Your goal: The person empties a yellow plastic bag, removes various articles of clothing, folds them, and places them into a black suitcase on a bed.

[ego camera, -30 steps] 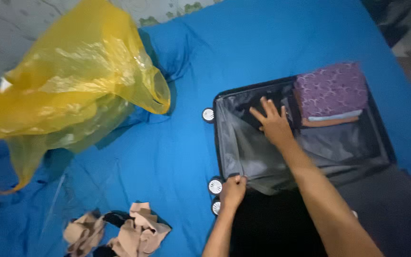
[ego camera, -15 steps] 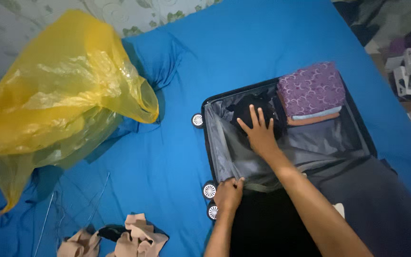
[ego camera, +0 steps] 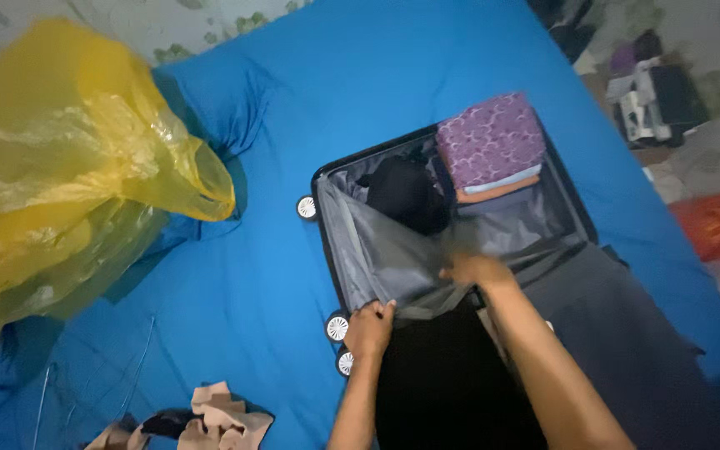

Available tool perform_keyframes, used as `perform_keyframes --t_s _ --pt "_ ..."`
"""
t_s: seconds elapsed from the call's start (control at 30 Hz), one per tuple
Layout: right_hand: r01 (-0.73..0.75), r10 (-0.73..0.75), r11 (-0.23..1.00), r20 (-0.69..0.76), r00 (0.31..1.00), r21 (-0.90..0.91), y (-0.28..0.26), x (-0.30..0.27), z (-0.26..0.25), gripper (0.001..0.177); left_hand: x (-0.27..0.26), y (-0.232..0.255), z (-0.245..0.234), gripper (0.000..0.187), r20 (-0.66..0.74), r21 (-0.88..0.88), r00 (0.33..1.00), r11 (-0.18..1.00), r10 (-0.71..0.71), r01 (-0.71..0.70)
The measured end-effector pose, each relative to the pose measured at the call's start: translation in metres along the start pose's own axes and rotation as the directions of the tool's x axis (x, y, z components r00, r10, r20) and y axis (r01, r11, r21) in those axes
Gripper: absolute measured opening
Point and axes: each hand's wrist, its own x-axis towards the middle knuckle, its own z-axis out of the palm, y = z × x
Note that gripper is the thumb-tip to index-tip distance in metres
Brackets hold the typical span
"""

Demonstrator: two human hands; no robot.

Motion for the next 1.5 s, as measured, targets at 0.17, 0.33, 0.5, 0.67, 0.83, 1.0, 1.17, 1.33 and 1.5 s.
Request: perform_keyframes --t_s 0.17,0.33,0.5,0.67,0.83,1.0,1.17,1.33,1.5 --pt "0.104 -0.104 0.994 0.01 0.995 -0.013 0.0 -0.011 0.0 0.049 0.002 -0.003 0.002 0.044 0.051 0.041 0.998 0.999 -0.034 0.032" --pt "0.28 -0.261 0.96 -0.321 0.911 0.014 -0.019 -0.049 -0.058 0.043 0.006 0.002 -0.001 0.044 0.057 0.049 0.997 0.997 -0.056 0.053" --pt "0.493 -0.268 0.77 -0.496 0.826 0.405 0.016 -0.195 -0.047 0.046 0.009 0.024 -0.025 0.05 0.016 0.126 0.997 0.99 -0.073 0.07" --pt "0.368 -0.115 0.769 -0.452 0.885 0.524 0.118 -0.307 0.033 0.048 -0.012 0.052 -0.055 0.05 -0.147 0.172 0.987 0.985 0.059 -0.033" --pt "0.252 -0.087 0.803 -0.311 0.946 0.541 0.2 -0.336 0.143 0.046 -0.065 0.05 -0.077 0.043 -0.235 0.176 0.957 0.976 0.171 -0.131" --pt "0.187 -0.093 0.76 -0.18 0.979 0.623 0.208 -0.382 0.154 0.044 -0.163 0.012 -0.092 0.035 -0.267 0.163 0.96 0.986 0.085 -0.042" --pt "0.229 -0.182 0.721 -0.141 0.973 0.654 0.172 -0.424 0.136 0.042 -0.238 -0.035 -0.097 0.035 -0.276 0.108 0.961 0.994 0.009 0.022" --pt "0.317 -0.32 0.662 -0.127 0.939 0.679 0.102 -0.47 0.111 0.04 -0.303 -0.095 -0.11 0.036 -0.356 0.09 0.935 0.996 0.009 0.024" --pt "0.312 -0.473 0.659 0.055 0.879 0.685 0.02 -0.485 0.075 0.041 -0.396 -0.171 -0.153 0.042 -0.402 0.146 0.911 0.975 -0.094 0.165"
